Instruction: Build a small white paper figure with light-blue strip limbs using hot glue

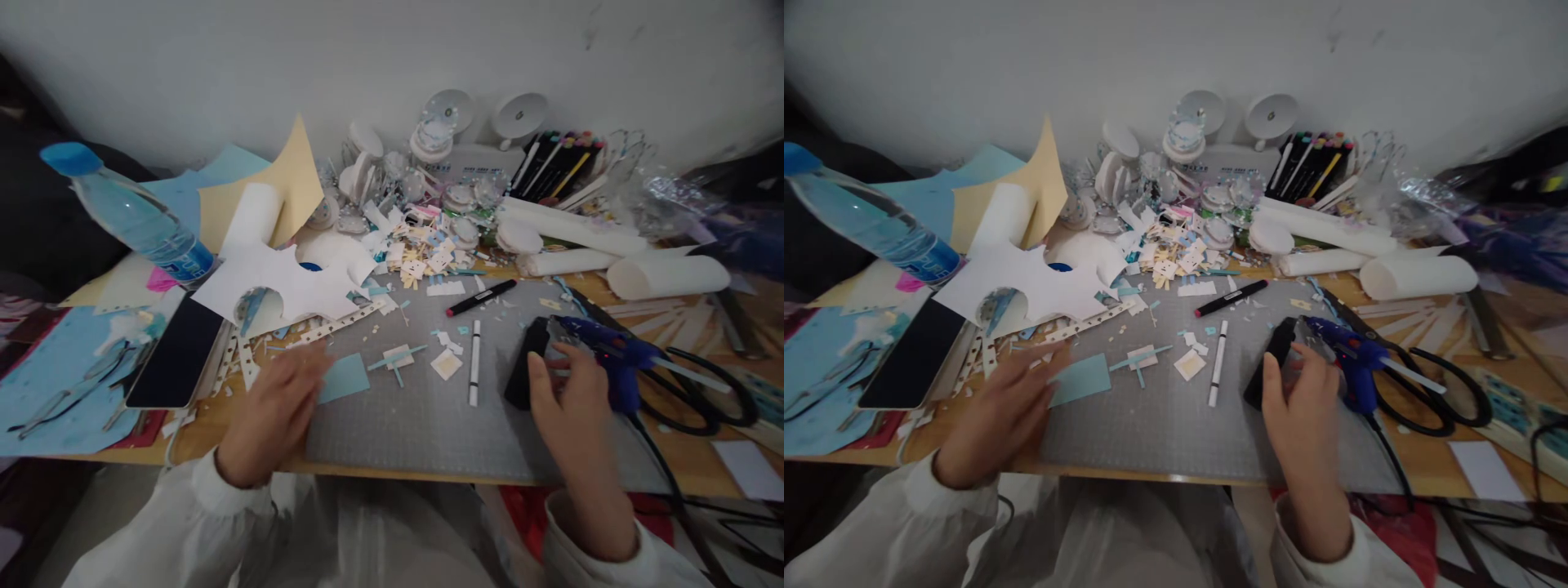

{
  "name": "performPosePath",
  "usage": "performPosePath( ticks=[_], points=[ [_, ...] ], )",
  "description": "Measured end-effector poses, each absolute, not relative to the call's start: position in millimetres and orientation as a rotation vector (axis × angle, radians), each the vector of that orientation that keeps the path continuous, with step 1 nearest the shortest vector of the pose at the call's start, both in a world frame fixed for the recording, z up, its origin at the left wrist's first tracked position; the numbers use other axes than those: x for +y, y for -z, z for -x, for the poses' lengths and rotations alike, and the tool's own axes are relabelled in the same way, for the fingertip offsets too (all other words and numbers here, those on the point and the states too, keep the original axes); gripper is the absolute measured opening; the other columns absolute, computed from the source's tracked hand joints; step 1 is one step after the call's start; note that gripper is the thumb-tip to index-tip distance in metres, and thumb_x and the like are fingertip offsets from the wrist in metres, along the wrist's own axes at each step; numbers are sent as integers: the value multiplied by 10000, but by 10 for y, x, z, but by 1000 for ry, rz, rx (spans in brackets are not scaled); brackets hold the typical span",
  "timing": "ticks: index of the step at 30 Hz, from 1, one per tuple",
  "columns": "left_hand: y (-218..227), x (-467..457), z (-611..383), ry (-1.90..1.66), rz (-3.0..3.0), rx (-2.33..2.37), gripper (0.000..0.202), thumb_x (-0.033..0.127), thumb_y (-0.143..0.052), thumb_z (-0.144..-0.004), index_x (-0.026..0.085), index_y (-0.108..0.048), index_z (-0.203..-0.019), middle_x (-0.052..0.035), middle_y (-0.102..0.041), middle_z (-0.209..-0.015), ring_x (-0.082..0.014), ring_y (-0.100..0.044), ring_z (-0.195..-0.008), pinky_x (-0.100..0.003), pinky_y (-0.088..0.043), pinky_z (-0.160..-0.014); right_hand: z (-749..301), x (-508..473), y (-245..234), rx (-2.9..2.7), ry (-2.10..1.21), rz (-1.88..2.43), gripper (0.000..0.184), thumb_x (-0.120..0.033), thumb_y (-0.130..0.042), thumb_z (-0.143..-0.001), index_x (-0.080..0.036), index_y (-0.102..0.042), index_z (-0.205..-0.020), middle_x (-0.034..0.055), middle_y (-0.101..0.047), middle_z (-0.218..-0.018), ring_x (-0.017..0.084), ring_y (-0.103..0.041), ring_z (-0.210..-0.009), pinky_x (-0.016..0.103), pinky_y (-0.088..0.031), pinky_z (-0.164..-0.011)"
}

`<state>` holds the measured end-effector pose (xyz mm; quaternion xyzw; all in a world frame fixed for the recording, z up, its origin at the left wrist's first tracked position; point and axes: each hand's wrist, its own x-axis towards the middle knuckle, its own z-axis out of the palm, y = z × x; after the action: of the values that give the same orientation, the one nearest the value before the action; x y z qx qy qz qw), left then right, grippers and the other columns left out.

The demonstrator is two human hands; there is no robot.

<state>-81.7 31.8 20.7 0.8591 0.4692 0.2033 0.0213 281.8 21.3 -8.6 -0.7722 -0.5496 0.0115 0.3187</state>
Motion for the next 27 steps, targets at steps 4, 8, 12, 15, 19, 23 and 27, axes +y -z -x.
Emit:
performPosePath(
  ticks=[4,8,12,15,19,23,27],
  points=[
    [-128,47,657,-425,-2736,1323,295,230,-479,-953,148,-596,-1210,-132,-631,-1250,-279,-582,-1158,-450,-508,-960,-2772,321,170,-1524,5,2127,695,-604,-509,-814,-64,-472,-1251,232,-550,-1076,375,-529,-1032,524,-474,-813],
    [-148,-226,534,-402,-2714,1220,284,236,-479,-953,166,-612,-1194,-106,-676,-1180,-247,-639,-1059,-406,-565,-882,-2831,311,187,-1615,-24,2096,549,-416,-495,-818,-74,-482,-1248,211,-573,-1060,372,-540,-1044,531,-468,-848],
    [-112,-302,449,-448,-2728,1166,302,206,-460,-952,146,-602,-1212,-118,-666,-1215,-246,-637,-1068,-403,-568,-867,-2841,172,54,-1571,-102,2031,468,-333,-403,-872,-109,-481,-1276,205,-596,-1097,343,-591,-989,506,-487,-821],
    [-34,-287,381,-458,-2762,1183,333,184,-449,-944,102,-585,-1236,-145,-642,-1258,-278,-613,-1111,-426,-554,-861,-2760,-74,-156,-1435,-315,1967,444,-387,-366,-933,-197,-487,-1315,154,-631,-1052,274,-633,-803,429,-527,-711],
    [29,-287,292,-510,-2728,1242,349,183,-464,-932,85,-580,-1246,-151,-633,-1276,-286,-602,-1119,-421,-514,-873,-2607,-487,-356,-1391,-409,1934,417,-458,-446,-928,-325,-525,-1315,84,-688,-1045,267,-669,-831,398,-565,-680],
    [65,-290,249,-602,-2644,1282,310,205,-493,-923,125,-610,-1200,-116,-641,-1283,-258,-590,-1150,-395,-447,-922,-2504,-747,-321,-1800,-403,1815,458,-362,-477,-929,-304,-472,-1384,56,-650,-1256,261,-660,-1076,322,-602,-740],
    [127,-290,236,-681,-2590,1321,325,232,-513,-907,163,-618,-1206,-84,-647,-1284,-245,-583,-1178,-385,-388,-974,-2381,-799,-201,-2175,-410,1592,523,-271,-504,-916,-264,-416,-1432,64,-670,-1214,218,-682,-1046,263,-593,-798]
  ],
)
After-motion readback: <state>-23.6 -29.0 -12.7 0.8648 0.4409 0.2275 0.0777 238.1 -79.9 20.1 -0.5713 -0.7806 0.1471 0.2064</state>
